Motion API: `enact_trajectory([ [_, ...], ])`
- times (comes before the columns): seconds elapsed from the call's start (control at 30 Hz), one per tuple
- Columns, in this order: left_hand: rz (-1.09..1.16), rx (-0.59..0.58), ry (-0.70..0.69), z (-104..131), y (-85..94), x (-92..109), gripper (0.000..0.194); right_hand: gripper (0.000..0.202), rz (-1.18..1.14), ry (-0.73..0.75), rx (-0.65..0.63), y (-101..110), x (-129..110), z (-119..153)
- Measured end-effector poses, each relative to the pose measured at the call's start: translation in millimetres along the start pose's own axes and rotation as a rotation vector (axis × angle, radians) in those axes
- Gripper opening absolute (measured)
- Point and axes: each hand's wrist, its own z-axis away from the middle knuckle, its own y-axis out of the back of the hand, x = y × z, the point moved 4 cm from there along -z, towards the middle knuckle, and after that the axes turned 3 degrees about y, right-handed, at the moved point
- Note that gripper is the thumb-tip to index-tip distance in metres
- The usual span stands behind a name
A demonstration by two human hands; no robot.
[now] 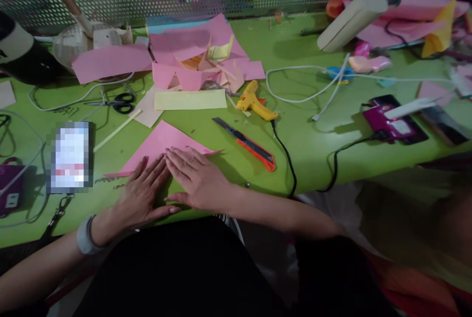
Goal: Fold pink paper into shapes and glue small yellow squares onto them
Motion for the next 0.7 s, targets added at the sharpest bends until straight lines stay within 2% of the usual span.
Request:
enact_trajectory([
  [0.07,-0.003,0.003,-0.001,0.6,-0.4,0.8,0.106,0.087,-0.020,0.034,-0.071,-19.9,-7.8,-0.4],
  [0.17,0.008,-0.006,0.004,1.0,-0.3,1.9,0.106,0.094,-0.031,0.012,-0.136,-35.2,-3.7,3.8],
  [0.7,0.005,0.006,0.003,1.6,0.8,2.6,0.108,0.100,-0.011,0.041,-0.147,-38.6,2.5,7.7],
])
